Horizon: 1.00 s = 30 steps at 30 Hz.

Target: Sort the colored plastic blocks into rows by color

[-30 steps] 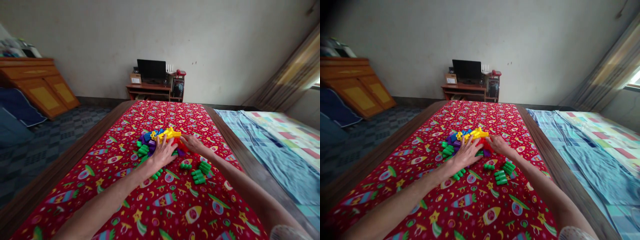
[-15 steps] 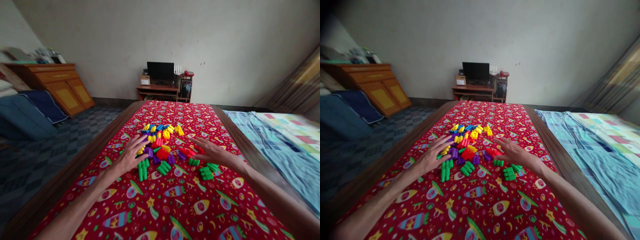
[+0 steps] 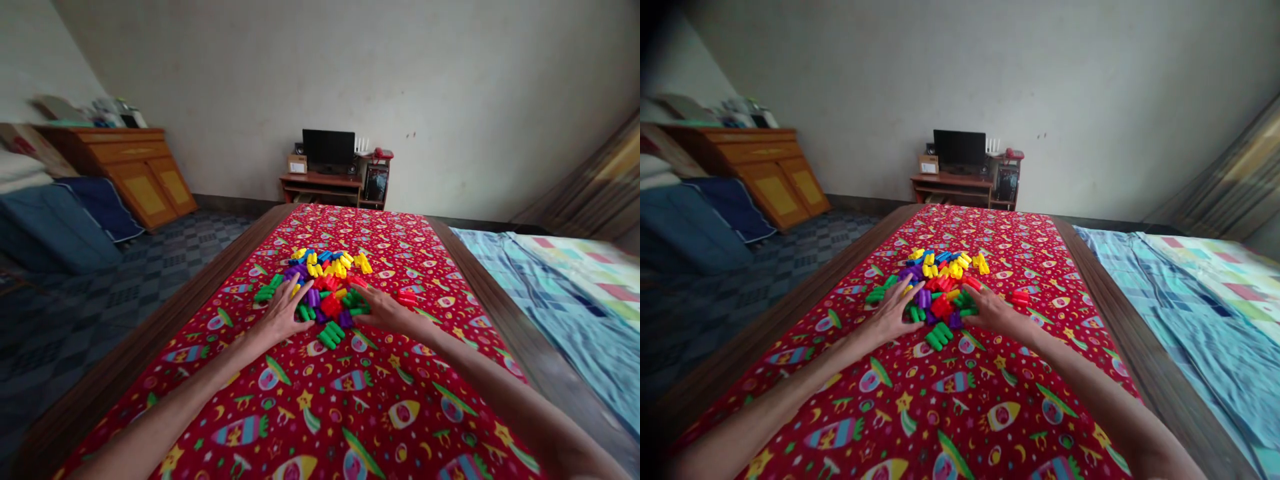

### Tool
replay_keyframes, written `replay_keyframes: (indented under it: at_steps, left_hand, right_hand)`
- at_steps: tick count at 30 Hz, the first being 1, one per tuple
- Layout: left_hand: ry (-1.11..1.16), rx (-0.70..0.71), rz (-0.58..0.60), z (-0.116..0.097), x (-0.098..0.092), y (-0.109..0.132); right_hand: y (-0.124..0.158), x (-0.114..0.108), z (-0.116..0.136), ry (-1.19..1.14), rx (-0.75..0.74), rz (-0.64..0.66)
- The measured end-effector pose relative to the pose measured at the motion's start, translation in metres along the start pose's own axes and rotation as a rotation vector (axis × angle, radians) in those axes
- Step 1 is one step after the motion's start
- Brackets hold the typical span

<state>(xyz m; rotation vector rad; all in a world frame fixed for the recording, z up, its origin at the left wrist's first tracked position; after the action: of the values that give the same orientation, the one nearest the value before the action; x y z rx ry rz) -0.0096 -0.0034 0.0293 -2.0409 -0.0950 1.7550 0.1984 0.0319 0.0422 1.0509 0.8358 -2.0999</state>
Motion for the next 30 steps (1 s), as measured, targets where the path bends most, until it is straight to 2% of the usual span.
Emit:
replay_keyframes:
  at_steps: [4,7,10,12,14,16,19,22,26,28,30]
  left_hand:
    - [0.025,-0.052,-0.05,0.008,-0.002,-0.024]
    - [0.058,-0.117,-0.144,0.023,-0.017,-0.037]
    - [0.051,-0.12,-0.218,0.038,-0.037,-0.041]
    - [0.044,-0.106,-0.23,0.051,-0.046,-0.037]
    - [0.037,-0.103,-0.227,0.067,-0.048,-0.031]
    - [0.041,-0.14,-0.192,0.085,-0.04,-0.025]
    - [0.121,-0.298,-0.045,0.111,-0.007,-0.024]
    - [0.216,-0.308,0.051,0.106,0.021,-0.032]
    - [0.223,-0.185,0.044,0.079,0.027,-0.053]
    - [0.199,-0.175,0.01,0.078,0.02,-0.064]
    - [0.199,-0.237,-0.034,0.089,0.012,-0.075]
  right_hand:
    - [-0.074,0.015,0.018,-0.132,-0.004,-0.03]
    - [-0.106,0.008,0.021,-0.254,0.033,-0.051]
    - [-0.097,-0.025,0.008,-0.234,0.042,-0.164]
    - [-0.068,-0.049,-0.009,-0.054,0.056,-0.233]
    - [-0.03,-0.065,-0.035,0.215,0.175,-0.222]
    - [0.005,-0.072,-0.06,0.305,0.298,-0.197]
    - [0.03,-0.056,-0.082,0.442,0.481,-0.021]
    - [0.014,-0.033,-0.072,0.45,0.491,0.046]
    - [-0.037,-0.006,-0.038,0.319,0.342,0.074]
    - [-0.061,-0.011,-0.03,0.268,0.289,-0.01]
    - [-0.081,-0.029,-0.036,0.251,0.291,-0.172]
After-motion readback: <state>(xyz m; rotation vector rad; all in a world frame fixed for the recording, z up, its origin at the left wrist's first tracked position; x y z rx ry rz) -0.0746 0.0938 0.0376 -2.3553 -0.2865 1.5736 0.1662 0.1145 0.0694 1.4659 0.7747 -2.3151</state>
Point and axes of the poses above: each hand's wrist, its own y-axis away from the middle knuckle, its own x-axis out of the palm, z = x × y, the point moved 9 cm from there along -y, towards the middle knuckle, and after that the axes turned 10 degrees about -y, right-handed, at the moved point
